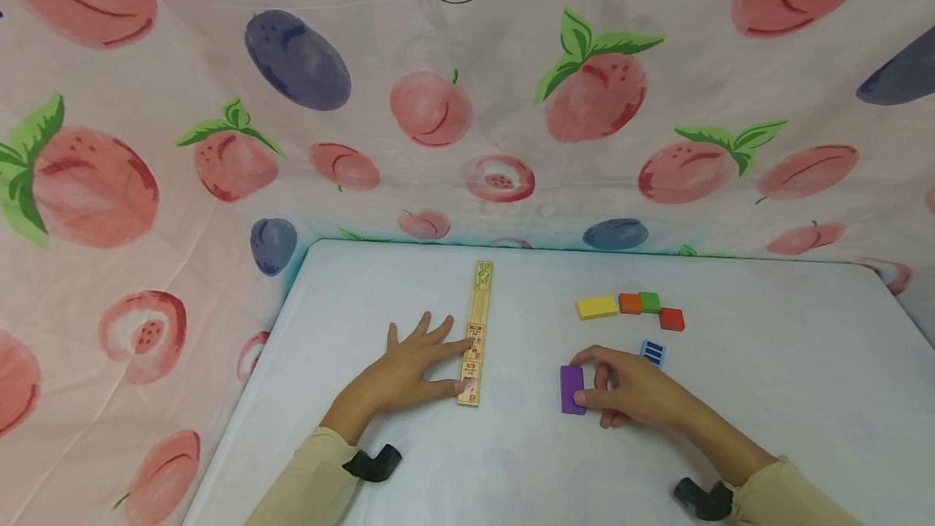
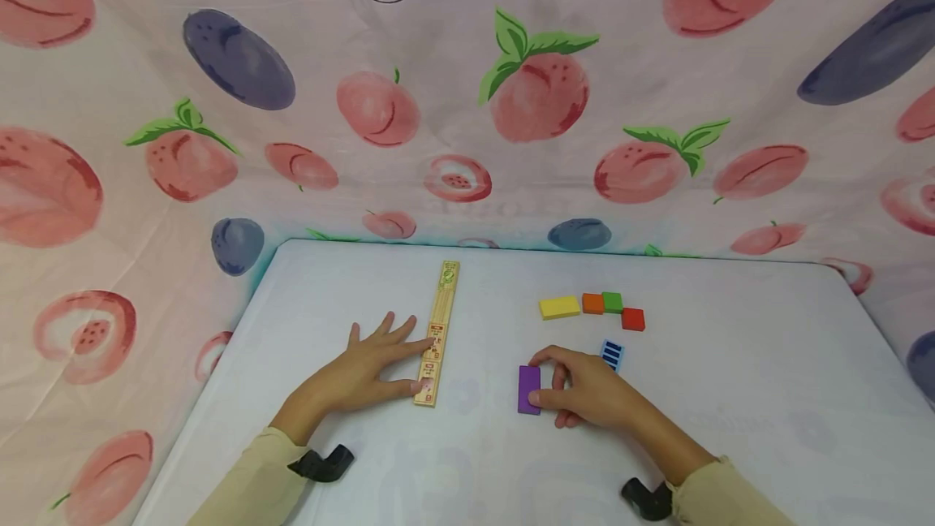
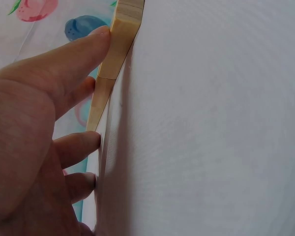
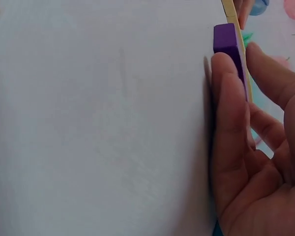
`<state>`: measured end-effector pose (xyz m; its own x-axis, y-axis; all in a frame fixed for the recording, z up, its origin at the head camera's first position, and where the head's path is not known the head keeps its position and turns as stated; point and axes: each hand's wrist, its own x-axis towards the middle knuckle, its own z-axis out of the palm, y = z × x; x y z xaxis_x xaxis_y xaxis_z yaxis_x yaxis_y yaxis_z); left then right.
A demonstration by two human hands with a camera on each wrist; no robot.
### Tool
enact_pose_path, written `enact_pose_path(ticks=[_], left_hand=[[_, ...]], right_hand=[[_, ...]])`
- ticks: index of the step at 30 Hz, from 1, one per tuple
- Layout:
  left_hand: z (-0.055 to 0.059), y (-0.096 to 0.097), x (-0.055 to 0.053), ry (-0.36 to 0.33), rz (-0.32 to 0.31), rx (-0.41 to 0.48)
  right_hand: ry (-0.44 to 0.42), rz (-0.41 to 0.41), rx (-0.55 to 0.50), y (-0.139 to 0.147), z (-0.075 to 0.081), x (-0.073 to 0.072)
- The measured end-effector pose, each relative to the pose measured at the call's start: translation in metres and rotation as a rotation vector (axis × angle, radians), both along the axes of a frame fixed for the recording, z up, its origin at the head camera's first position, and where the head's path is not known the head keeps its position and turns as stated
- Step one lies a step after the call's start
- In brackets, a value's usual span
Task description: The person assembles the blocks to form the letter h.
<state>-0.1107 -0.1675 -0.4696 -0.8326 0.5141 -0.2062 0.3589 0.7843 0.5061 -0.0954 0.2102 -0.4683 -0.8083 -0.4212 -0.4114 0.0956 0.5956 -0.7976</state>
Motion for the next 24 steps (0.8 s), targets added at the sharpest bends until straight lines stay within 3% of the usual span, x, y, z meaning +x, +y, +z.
enact_pose_path(ticks=[24], left_hand=[[0.0012,-0.0003,0.0008,0.003,0.000,0.005]], right_hand=[[-0.029,-0.037,-0.023,-0.0001,-0.0040,-0.0013]])
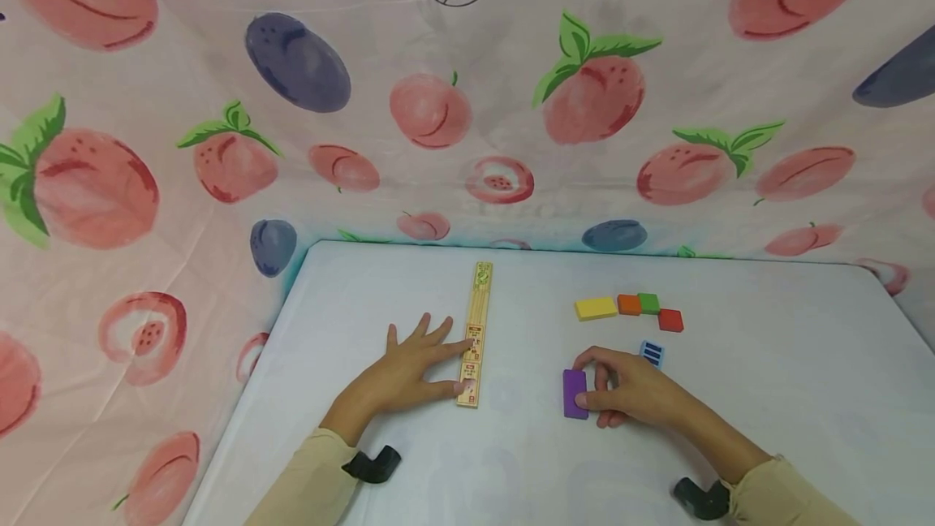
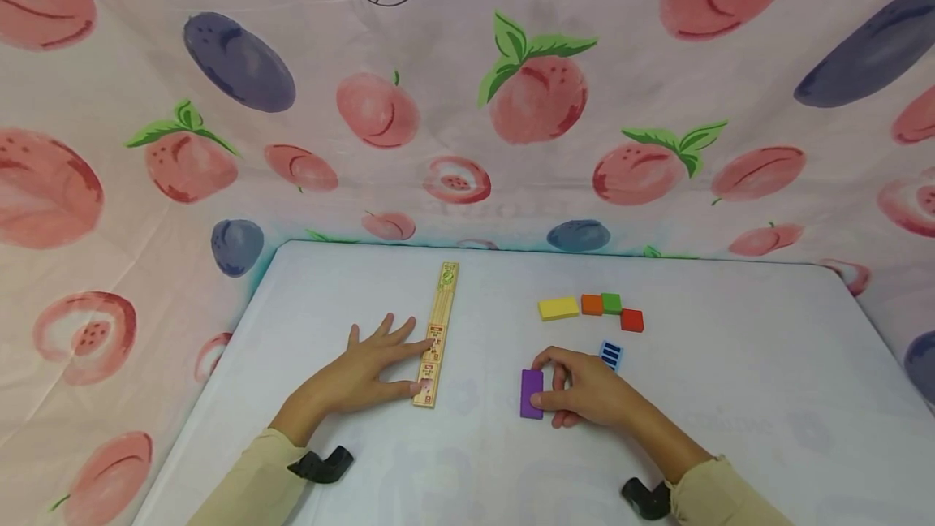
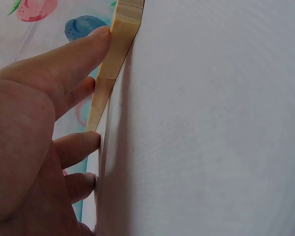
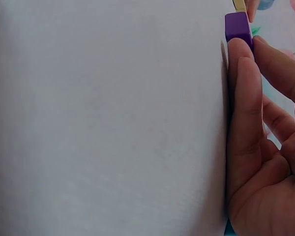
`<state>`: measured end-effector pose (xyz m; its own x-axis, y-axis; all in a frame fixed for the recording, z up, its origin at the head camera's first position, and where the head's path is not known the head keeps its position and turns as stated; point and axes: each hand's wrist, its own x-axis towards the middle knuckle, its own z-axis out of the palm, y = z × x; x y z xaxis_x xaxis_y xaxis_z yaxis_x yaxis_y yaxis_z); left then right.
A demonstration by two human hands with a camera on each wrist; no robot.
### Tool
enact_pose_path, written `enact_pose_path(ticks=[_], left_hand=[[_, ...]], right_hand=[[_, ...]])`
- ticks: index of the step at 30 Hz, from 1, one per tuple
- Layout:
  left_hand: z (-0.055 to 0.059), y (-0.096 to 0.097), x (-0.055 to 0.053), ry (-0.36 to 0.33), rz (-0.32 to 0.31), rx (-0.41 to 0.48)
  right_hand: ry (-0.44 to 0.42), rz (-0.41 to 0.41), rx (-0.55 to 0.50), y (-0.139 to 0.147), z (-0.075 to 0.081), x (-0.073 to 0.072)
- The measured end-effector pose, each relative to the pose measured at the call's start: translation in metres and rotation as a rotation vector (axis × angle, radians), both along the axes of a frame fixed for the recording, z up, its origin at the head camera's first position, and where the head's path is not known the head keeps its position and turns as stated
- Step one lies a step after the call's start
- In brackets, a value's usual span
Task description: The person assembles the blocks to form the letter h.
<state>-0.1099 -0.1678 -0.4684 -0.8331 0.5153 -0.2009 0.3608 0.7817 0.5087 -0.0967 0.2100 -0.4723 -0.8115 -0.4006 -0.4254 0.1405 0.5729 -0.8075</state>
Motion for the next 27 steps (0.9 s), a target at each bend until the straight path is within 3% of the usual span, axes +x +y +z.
enact_pose_path(ticks=[27], left_hand=[[-0.0008,0.0009,-0.0004,-0.006,-0.002,0.005]], right_hand=[[-0.016,0.000,-0.011,0.0019,-0.0012,-0.0008]])
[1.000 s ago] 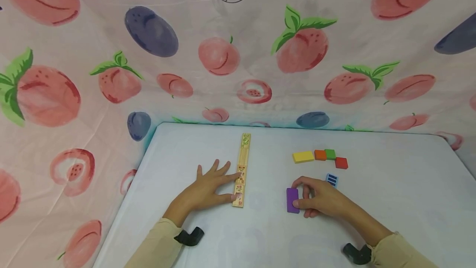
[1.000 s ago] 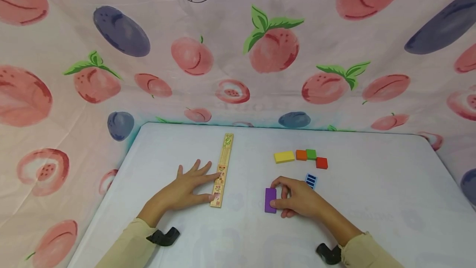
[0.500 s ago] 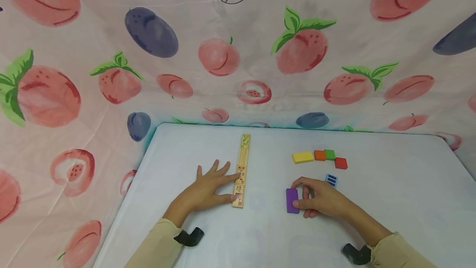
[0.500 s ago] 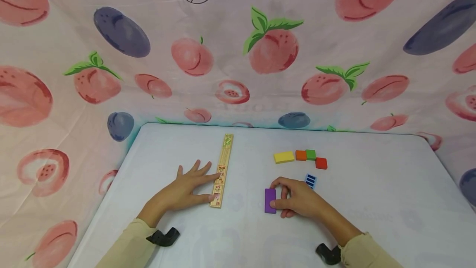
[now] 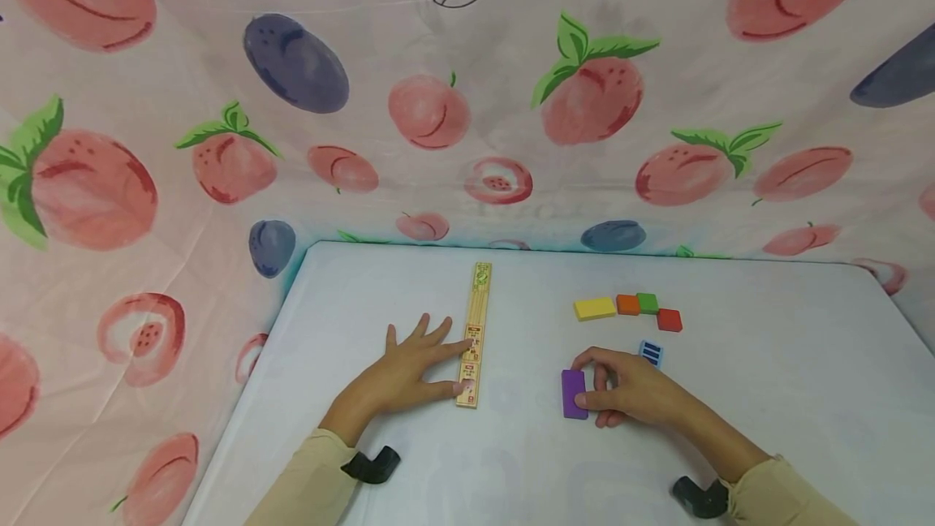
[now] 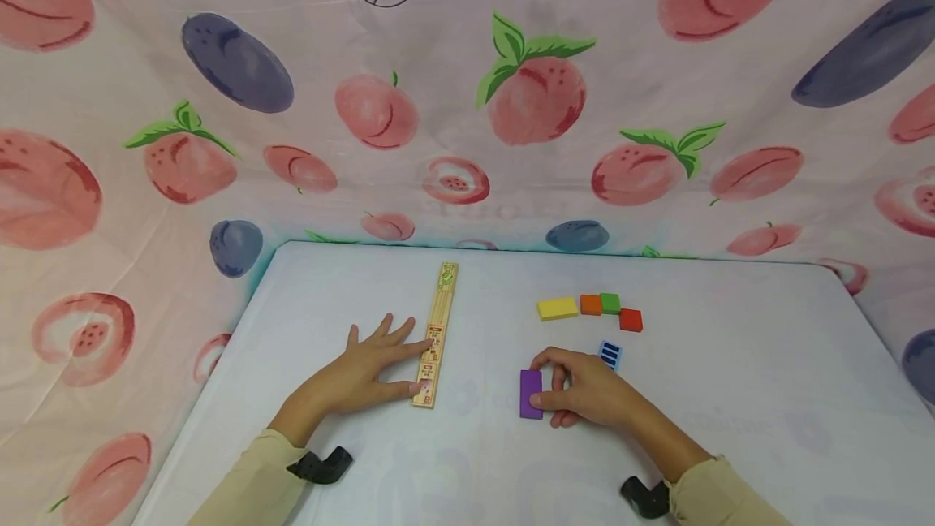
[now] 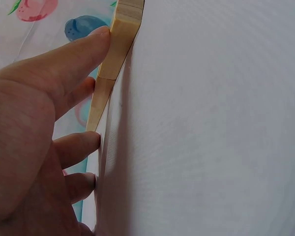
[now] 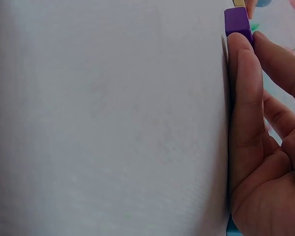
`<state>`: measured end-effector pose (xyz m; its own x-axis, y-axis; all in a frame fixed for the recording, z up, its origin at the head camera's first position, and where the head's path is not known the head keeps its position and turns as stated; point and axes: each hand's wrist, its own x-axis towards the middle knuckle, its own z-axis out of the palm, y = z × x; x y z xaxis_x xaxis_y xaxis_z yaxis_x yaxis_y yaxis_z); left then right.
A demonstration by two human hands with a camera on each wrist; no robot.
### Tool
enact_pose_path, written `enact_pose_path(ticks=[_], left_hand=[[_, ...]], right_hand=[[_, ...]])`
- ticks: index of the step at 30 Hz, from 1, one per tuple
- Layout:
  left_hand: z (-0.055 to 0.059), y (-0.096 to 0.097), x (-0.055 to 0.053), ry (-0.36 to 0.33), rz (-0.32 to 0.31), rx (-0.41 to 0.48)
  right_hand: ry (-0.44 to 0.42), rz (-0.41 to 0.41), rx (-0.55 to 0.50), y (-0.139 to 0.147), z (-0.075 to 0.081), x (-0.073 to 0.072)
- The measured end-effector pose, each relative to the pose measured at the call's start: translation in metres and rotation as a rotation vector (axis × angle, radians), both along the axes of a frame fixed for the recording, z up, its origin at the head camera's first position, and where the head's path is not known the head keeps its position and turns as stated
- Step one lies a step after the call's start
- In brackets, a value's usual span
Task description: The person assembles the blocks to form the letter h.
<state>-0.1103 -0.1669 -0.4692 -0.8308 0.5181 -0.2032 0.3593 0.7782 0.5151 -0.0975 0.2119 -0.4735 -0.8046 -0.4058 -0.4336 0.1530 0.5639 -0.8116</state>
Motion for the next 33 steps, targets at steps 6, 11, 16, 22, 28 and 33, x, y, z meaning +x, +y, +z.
enact_pose_path(ticks=[6,11,16,22,28,33], left_hand=[[0.0012,0.0004,0.0001,0.000,0.003,-0.006],[0.0022,0.0005,0.0004,-0.006,0.006,-0.006],[0.0019,0.0006,0.0008,-0.010,0.009,0.001],[0.0015,0.0005,0.0010,-0.013,0.013,0.009],[0.0010,0.0000,0.0006,-0.012,0.010,0.007],[-0.0001,-0.0005,0.0002,-0.004,0.008,-0.001]], right_hand=[[-0.008,-0.004,-0.001,0.0002,0.0005,-0.0003],[-0.006,-0.004,-0.003,0.0002,0.0011,0.0000],[-0.007,-0.004,-0.010,0.0002,0.0012,0.0004],[-0.013,-0.007,-0.011,0.0004,0.0005,0.0005],[-0.015,-0.005,-0.013,0.0005,0.0003,0.0004],[-0.018,-0.001,-0.014,0.0009,0.0003,-0.0004]])
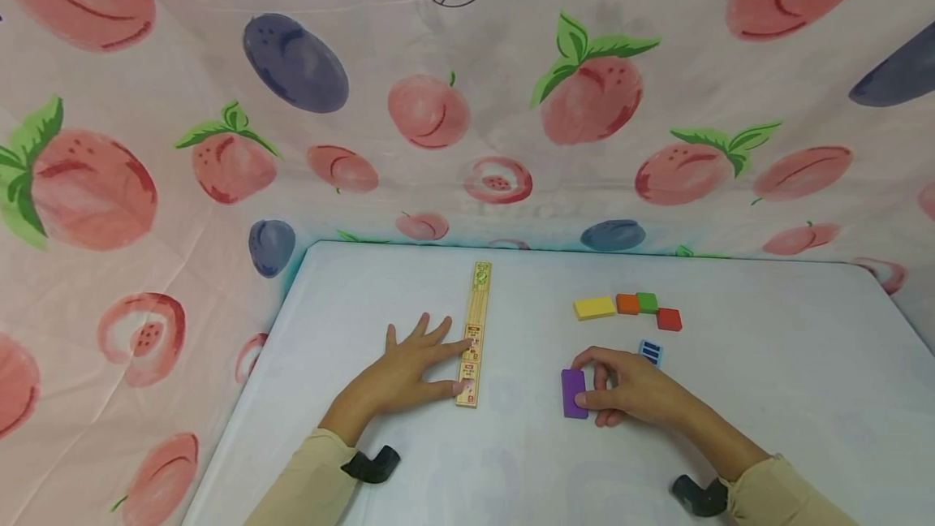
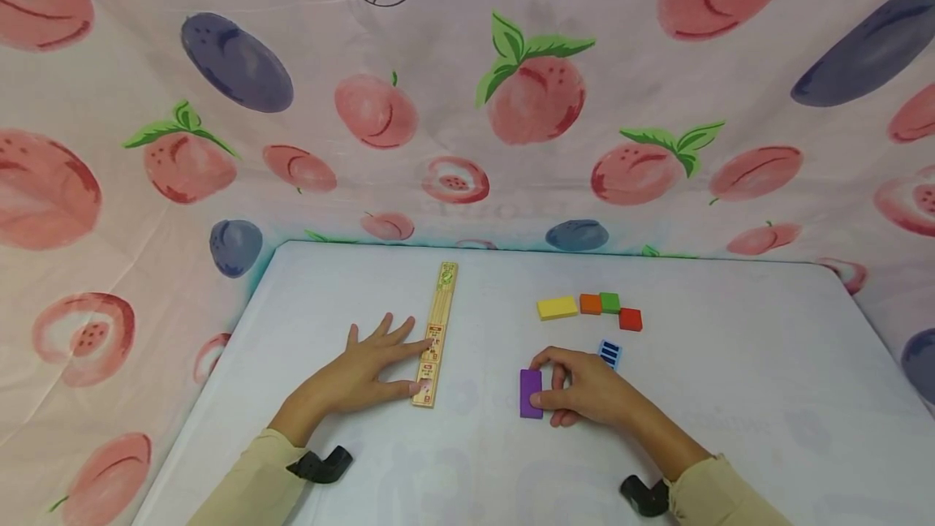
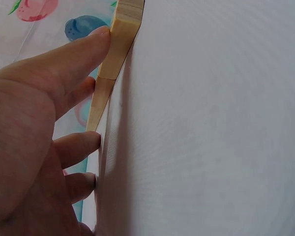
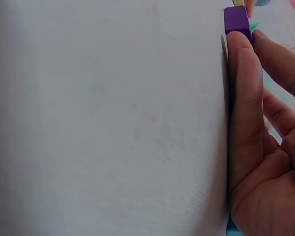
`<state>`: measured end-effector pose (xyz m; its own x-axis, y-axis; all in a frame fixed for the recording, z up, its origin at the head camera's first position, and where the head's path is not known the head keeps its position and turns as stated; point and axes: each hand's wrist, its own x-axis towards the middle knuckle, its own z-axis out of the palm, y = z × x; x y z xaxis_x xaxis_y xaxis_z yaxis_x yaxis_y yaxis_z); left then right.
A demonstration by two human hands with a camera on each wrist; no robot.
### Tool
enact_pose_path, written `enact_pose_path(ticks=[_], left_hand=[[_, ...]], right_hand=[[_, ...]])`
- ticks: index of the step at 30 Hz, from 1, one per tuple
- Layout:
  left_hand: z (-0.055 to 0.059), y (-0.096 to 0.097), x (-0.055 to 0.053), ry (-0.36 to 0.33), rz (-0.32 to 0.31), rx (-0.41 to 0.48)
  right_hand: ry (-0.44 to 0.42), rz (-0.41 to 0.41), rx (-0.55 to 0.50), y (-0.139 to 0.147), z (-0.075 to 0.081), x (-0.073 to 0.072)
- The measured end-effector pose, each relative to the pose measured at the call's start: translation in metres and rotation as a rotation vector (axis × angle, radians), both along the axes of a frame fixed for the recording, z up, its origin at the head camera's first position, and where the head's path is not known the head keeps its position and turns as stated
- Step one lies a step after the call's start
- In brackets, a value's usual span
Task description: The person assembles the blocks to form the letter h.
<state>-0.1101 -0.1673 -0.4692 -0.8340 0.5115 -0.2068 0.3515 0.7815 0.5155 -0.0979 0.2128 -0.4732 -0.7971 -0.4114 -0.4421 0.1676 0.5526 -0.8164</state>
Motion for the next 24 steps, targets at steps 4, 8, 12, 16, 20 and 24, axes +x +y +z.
enact_pose_path(ticks=[4,8,12,16,20,24], left_hand=[[-0.0002,0.0001,-0.0002,-0.002,-0.001,-0.001],[0.0001,0.0002,-0.0003,-0.005,0.000,0.007],[-0.0001,0.0000,-0.0005,-0.008,0.003,0.003],[-0.0009,-0.0003,-0.0005,-0.007,0.005,-0.002],[-0.0017,-0.0006,-0.0003,-0.007,0.005,0.003],[-0.0018,-0.0005,-0.0001,-0.008,0.003,0.005]], right_hand=[[-0.009,0.008,-0.006,0.0012,-0.0003,-0.0007],[-0.009,0.014,-0.020,0.0022,-0.0006,-0.0013],[-0.004,0.011,-0.029,0.0023,-0.0009,-0.0017],[-0.002,0.004,-0.030,0.0022,-0.0012,-0.0017],[-0.002,0.002,-0.035,0.0022,-0.0017,-0.0014],[-0.004,0.000,-0.040,0.0025,-0.0022,-0.0008]])
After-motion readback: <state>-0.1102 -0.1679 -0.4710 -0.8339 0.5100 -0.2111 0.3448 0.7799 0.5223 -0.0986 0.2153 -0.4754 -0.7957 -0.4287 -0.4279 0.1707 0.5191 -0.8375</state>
